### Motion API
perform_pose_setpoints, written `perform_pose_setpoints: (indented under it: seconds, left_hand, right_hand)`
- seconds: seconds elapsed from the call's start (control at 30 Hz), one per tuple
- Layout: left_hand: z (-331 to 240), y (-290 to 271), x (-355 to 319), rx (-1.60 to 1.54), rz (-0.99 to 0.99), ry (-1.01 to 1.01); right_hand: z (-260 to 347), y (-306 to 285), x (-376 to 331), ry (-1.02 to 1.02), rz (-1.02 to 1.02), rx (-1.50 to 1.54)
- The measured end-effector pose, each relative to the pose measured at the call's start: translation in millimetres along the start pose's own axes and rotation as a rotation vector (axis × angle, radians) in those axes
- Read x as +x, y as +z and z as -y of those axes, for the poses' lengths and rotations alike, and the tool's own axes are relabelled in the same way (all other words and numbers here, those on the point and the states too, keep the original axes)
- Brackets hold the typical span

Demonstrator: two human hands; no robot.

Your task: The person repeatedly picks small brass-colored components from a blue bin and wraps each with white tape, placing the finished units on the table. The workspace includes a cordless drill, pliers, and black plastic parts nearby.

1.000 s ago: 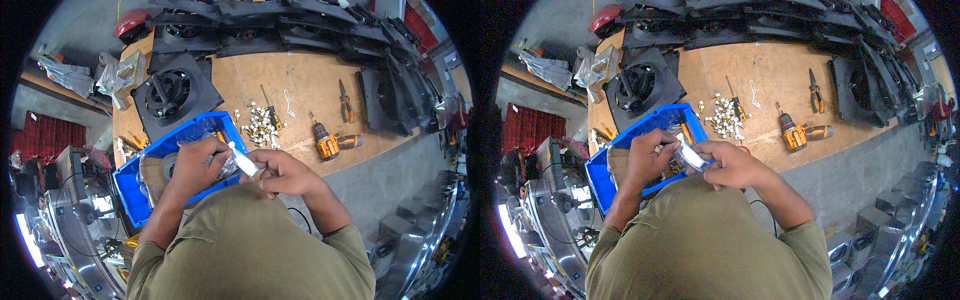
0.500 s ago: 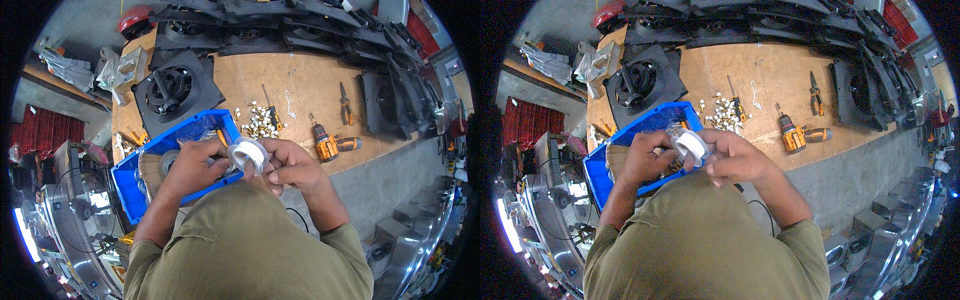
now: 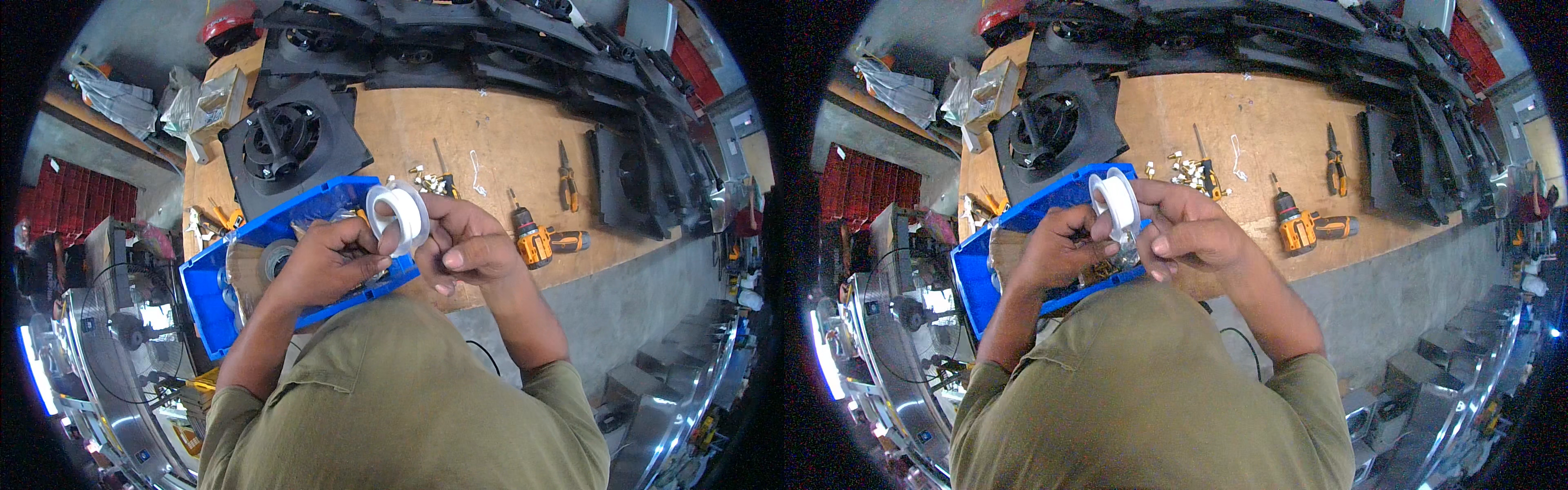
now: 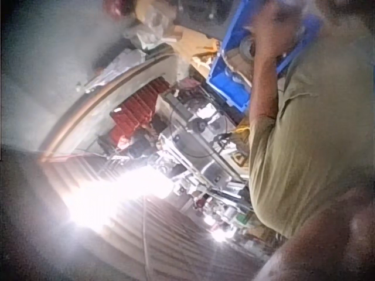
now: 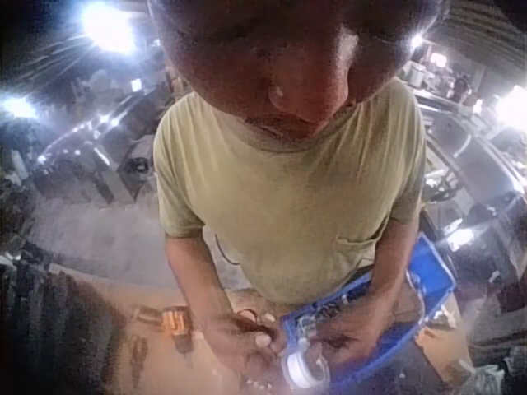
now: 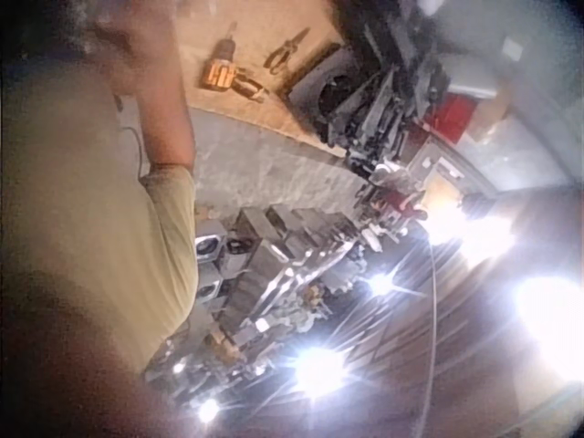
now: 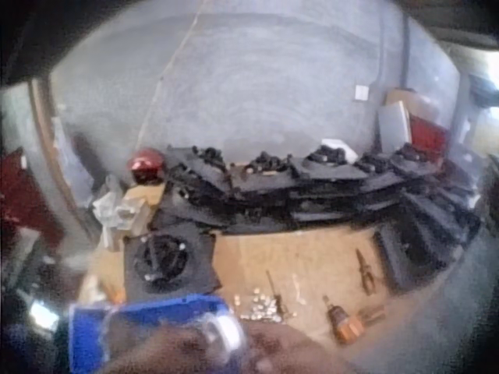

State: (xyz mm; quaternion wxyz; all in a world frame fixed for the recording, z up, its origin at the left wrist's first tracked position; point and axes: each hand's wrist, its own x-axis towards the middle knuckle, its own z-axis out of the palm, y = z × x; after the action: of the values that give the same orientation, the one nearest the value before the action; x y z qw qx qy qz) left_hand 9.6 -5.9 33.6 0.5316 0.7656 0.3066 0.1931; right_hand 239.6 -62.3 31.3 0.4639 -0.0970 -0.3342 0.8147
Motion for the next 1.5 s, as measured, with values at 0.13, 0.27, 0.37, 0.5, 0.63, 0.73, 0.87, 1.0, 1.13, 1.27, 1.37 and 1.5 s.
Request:
perform_pose_setpoints:
  seconds: [0.13,0.27,0.37,0.5,0.63,0.73,0.87,1.0,1.13,1.27,1.37,1.5]
  left_hand:
    - [5,7,-1,-0.163,-0.011,0.005]
    - [9,13,-4,-0.197,-0.04,0.103]
    - [9,15,-6,-0.2,-0.072,0.153]
    - [8,13,-9,-0.175,-0.148,0.2]
    - [12,8,-13,-0.22,-0.205,0.158]
    - [18,7,-13,-0.303,-0.251,0.143]
    - [22,10,-14,-0.467,-0.281,0.051]
    - [26,13,-10,-0.529,-0.355,0.02]
    - [31,16,-3,-0.472,-0.406,0.145]
    - [35,7,3,-0.1,-0.456,0.136]
    - [34,6,3,0.111,-0.439,0.178]
    - [30,8,3,0.089,-0.4,0.152]
  right_hand:
    - [2,-3,6,0.033,-0.05,-0.1]
    - [3,-5,14,0.024,-0.079,-0.169]
    - [0,-9,18,-0.016,-0.137,-0.228]
    - [-11,-13,18,0.065,-0.224,-0.27]
    - [-20,-15,16,0.099,-0.197,-0.351]
    - [-25,-11,13,0.123,-0.199,-0.492]
    - [-35,-1,8,0.09,-0.349,-0.65]
    - [-40,0,5,0.038,-0.412,-0.915]
    - [-38,-1,4,0.055,-0.292,-1.227]
    - [-33,9,0,0.178,-0.32,-0.956]
    - [-26,18,-4,0.198,-0.297,-0.858]
    - [-15,23,-10,0.316,-0.341,-0.588]
